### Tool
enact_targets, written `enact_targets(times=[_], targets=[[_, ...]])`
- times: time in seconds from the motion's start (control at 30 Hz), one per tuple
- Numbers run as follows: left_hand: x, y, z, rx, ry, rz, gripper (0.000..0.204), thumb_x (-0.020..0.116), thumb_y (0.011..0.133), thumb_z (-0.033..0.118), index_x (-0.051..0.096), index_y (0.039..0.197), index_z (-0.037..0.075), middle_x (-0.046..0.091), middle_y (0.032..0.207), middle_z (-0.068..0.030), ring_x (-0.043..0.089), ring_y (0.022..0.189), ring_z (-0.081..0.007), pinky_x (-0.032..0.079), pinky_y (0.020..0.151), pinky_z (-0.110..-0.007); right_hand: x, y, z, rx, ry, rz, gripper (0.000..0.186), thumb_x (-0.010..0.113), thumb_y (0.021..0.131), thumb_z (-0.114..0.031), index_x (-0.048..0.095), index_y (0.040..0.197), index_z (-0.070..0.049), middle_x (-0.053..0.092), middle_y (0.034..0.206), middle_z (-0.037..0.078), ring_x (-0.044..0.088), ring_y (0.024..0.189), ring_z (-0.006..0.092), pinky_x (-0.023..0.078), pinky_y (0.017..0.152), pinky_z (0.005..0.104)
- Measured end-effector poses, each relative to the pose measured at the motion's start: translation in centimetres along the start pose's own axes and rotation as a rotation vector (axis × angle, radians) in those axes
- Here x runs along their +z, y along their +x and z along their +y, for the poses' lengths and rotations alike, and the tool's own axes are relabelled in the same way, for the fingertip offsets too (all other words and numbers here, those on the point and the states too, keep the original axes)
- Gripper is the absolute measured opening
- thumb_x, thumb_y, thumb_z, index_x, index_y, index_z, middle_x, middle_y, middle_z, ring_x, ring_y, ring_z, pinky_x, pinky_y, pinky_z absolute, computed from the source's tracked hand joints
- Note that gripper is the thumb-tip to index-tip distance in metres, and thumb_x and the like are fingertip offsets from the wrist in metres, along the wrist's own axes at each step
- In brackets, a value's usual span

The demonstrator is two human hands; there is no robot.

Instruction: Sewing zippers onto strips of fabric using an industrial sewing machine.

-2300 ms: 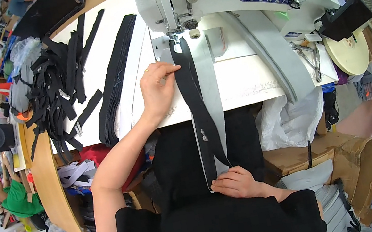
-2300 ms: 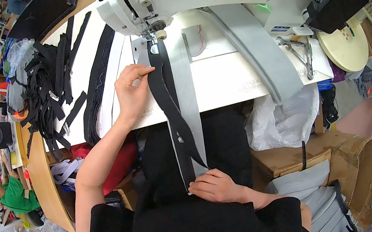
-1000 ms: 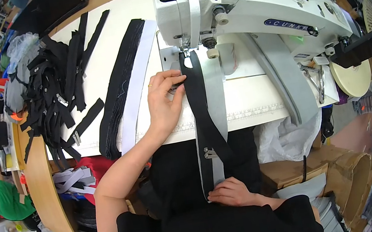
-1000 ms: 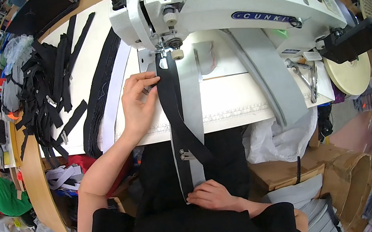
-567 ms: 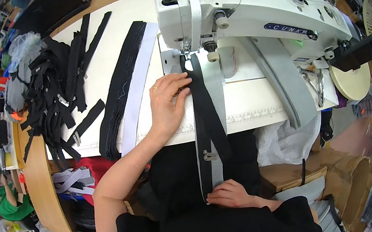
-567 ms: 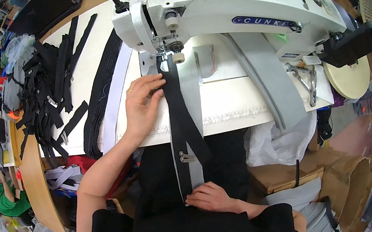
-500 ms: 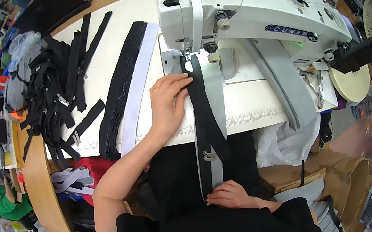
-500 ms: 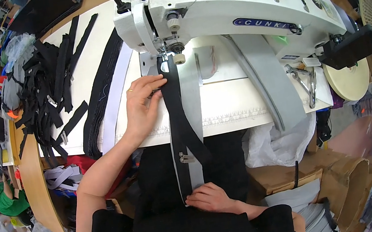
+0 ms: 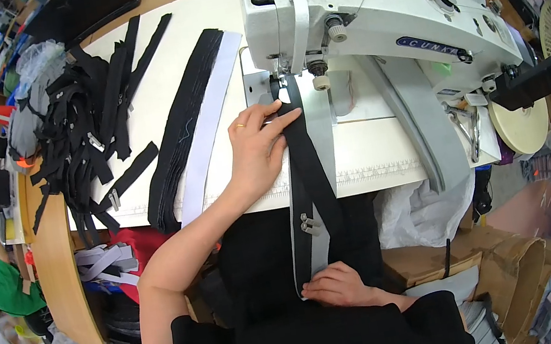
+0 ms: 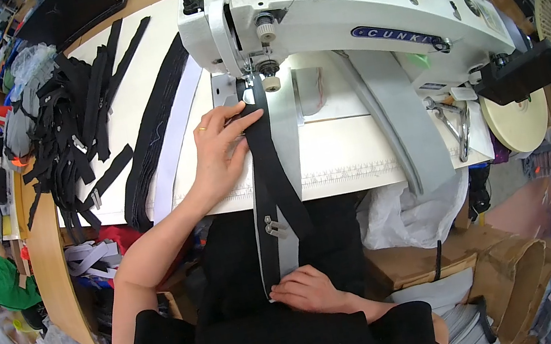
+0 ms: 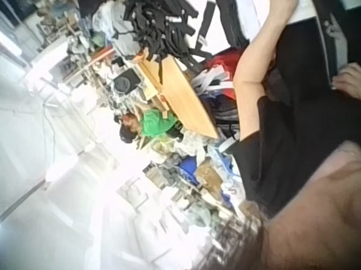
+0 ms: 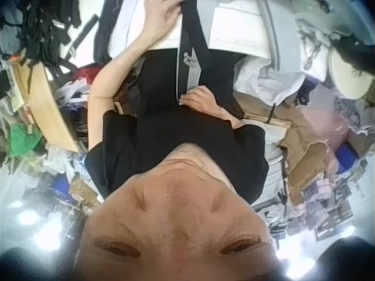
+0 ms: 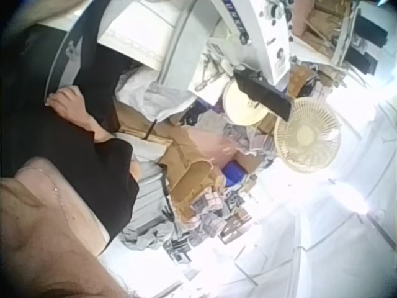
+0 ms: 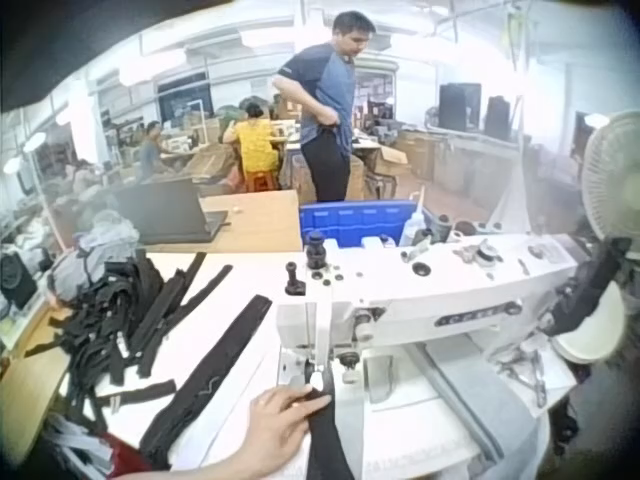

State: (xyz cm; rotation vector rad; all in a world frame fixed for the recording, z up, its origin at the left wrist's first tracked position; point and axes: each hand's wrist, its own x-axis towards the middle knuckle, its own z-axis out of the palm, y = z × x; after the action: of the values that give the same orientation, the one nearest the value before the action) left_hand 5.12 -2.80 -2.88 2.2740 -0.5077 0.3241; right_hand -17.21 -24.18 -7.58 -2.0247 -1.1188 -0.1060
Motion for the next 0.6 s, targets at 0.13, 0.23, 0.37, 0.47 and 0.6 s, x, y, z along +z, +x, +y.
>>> enact_targets(times=[0.13, 0.23, 0.37, 0.47, 0.6], targets=[[0.0, -0.2, -0.3, 0.078, 0.092, -0.067, 0.043, 0.061, 0.081, -0.009, 0.076, 0.107, 0.021, 0.055, 0.137, -0.0132, 0.051, 0.128, -0.0296, 0.027, 0.113, -0.048, 0.1, -0.1, -0.2, 0.018, -0.02, 0.03, 0.026, 0.075, 0.084, -0.012, 0.076, 0.11, -0.011, 0.072, 0.112, -0.001, 0.067, 0.104, 0.0157, 0.05, 0.088, 0.0315], [-0.7, 0.2, -1.1, -0.014, -0.122, -0.143, 0.037, 0.056, 0.078, -0.014, 0.073, 0.096, 0.014, 0.054, 0.14, -0.0138, 0.045, 0.136, -0.0322, 0.034, 0.112, -0.043, -0.1, -0.4, -0.1, 0.011, -0.043, 0.032, 0.026, 0.076, 0.083, -0.012, 0.076, 0.109, -0.01, 0.072, 0.112, 0.0, 0.067, 0.104, 0.0161, 0.05, 0.087, 0.032], [-2.3, 0.2, -2.5, 0.116, -0.265, -0.23, 0.019, 0.062, 0.087, -0.01, 0.067, 0.093, 0.007, 0.054, 0.145, -0.013, 0.045, 0.14, -0.0324, 0.033, 0.119, -0.043, -0.1, -0.7, -0.4, 0.027, -0.063, 0.044, 0.028, 0.077, 0.082, -0.012, 0.076, 0.11, -0.01, 0.072, 0.112, 0.0, 0.067, 0.104, 0.0167, 0.051, 0.087, 0.0324], [-1.5, 0.0, -2.4, -0.082, -0.454, -0.109, 0.027, 0.062, 0.089, -0.01, 0.065, 0.11, 0.005, 0.058, 0.14, -0.0133, 0.052, 0.135, -0.0297, 0.036, 0.118, -0.04, -0.2, -0.6, -0.5, 0.026, -0.065, 0.052, 0.029, 0.077, 0.081, -0.012, 0.076, 0.11, -0.009, 0.072, 0.112, 0.001, 0.067, 0.104, 0.0172, 0.051, 0.087, 0.0327], [-1.1, 0.0, -1.8, -0.154, -0.434, -0.067, 0.041, 0.065, 0.089, -0.009, 0.062, 0.128, 0.002, 0.062, 0.13, -0.0144, 0.056, 0.133, -0.0264, 0.044, 0.111, -0.036, 0.1, -0.5, -0.6, 0.024, -0.065, 0.076, 0.029, 0.077, 0.082, -0.012, 0.076, 0.11, -0.009, 0.072, 0.11, 0.001, 0.067, 0.103, 0.0171, 0.05, 0.087, 0.0324]])
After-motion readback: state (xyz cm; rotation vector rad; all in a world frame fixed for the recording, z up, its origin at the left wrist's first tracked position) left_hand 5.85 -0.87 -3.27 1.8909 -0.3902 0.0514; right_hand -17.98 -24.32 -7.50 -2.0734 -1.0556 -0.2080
